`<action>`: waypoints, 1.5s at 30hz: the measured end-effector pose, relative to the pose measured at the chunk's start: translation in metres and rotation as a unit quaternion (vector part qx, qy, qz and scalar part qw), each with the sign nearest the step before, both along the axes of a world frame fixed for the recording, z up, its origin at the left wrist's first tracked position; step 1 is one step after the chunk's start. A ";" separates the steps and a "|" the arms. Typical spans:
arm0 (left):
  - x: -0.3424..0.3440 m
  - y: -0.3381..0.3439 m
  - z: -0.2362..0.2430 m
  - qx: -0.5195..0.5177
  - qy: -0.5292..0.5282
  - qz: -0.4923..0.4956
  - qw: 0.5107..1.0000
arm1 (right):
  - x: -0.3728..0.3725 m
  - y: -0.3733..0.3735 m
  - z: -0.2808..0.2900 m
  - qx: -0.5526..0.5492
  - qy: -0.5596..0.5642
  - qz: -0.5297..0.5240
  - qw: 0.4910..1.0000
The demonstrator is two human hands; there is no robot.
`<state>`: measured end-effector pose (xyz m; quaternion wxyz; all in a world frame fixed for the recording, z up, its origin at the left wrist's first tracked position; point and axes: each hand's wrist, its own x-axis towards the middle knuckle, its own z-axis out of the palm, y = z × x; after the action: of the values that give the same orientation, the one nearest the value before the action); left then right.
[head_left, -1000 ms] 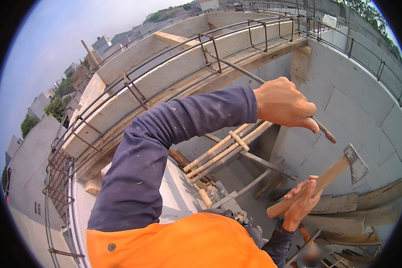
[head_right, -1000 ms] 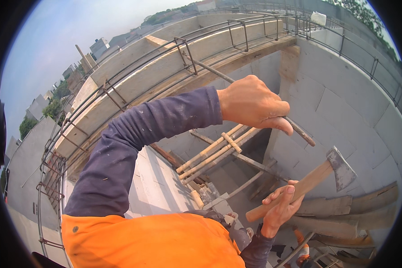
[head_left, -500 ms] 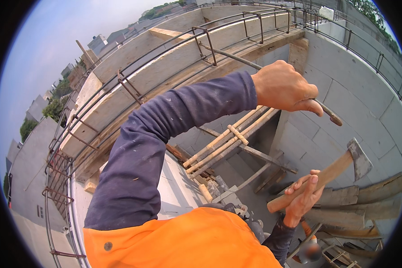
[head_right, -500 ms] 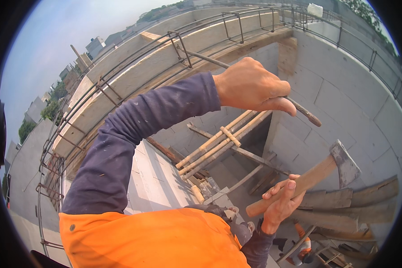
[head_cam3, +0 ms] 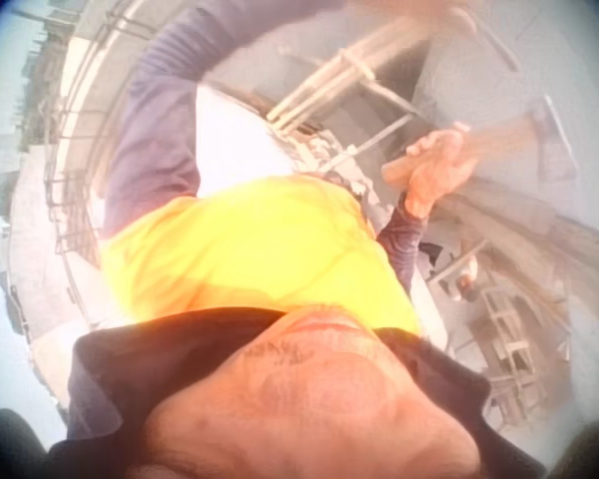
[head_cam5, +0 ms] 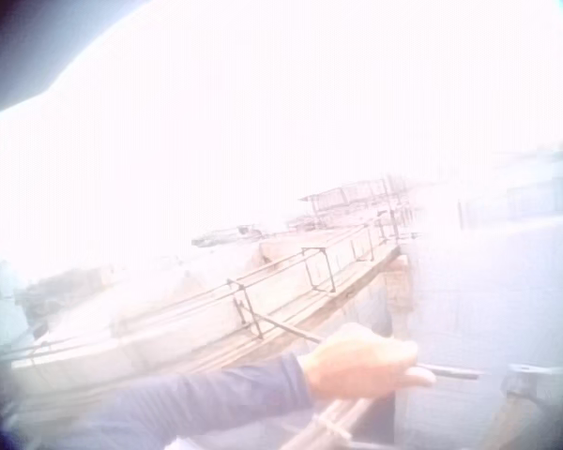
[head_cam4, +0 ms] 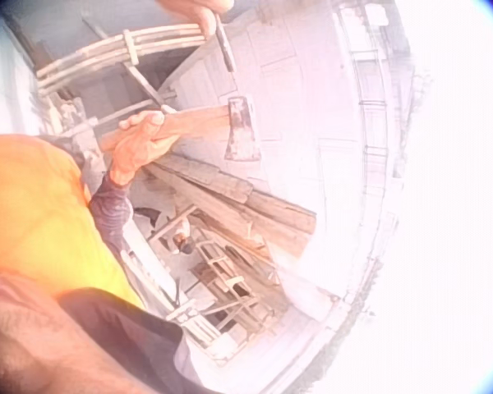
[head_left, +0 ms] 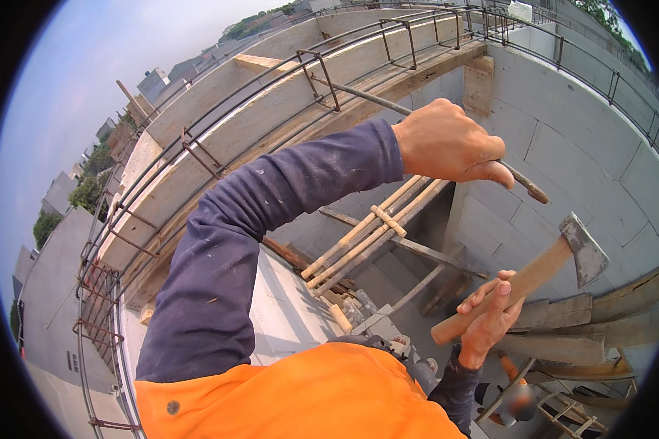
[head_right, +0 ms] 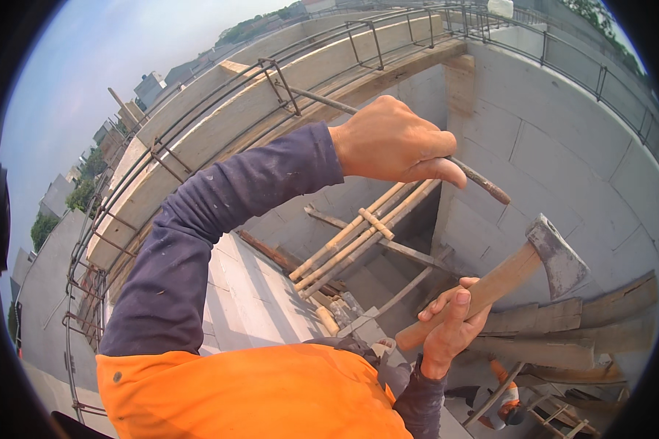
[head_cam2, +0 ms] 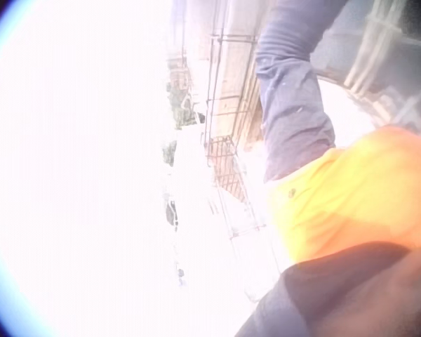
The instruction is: The person positions and secures wooden boards around rebar and concrete blocks to create formwork, using an axe to tap boards into place and a measuring tape to check dimensions.
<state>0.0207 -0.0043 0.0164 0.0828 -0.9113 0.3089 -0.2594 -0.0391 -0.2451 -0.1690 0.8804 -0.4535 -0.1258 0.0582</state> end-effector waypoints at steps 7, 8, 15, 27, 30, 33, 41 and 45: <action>-0.002 0.005 -0.001 0.013 0.009 0.008 1.000 | 0.009 0.014 0.006 -0.016 0.002 0.057 0.998; 0.000 0.001 0.001 0.015 0.006 0.005 1.000 | 0.009 0.013 0.005 -0.019 0.009 0.052 0.998; 0.000 0.000 -0.001 0.017 0.014 0.017 1.000 | 0.011 -0.002 0.006 -0.067 0.019 0.032 0.997; -0.003 0.008 -0.010 -0.007 0.011 -0.008 1.000 | -0.001 -0.017 -0.003 0.043 0.035 -0.113 0.992; -0.009 0.024 0.002 -0.001 -0.006 0.006 1.000 | 0.012 0.003 -0.008 -0.050 0.028 0.015 0.998; -0.010 0.015 -0.003 0.015 -0.003 0.005 1.000 | 0.019 -0.015 -0.002 -0.037 0.022 -0.054 0.998; -0.018 0.007 -0.001 -0.017 -0.027 -0.029 0.999 | 0.008 0.001 0.008 -0.057 0.021 -0.016 0.998; -0.017 0.000 -0.003 -0.025 -0.023 -0.033 0.999 | 0.008 -0.001 0.005 -0.058 0.019 -0.016 0.998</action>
<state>0.0038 -0.0042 0.0133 0.0586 -0.8963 0.3302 -0.2901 -0.0311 -0.2457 -0.1639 0.8556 -0.5047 -0.0983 0.0593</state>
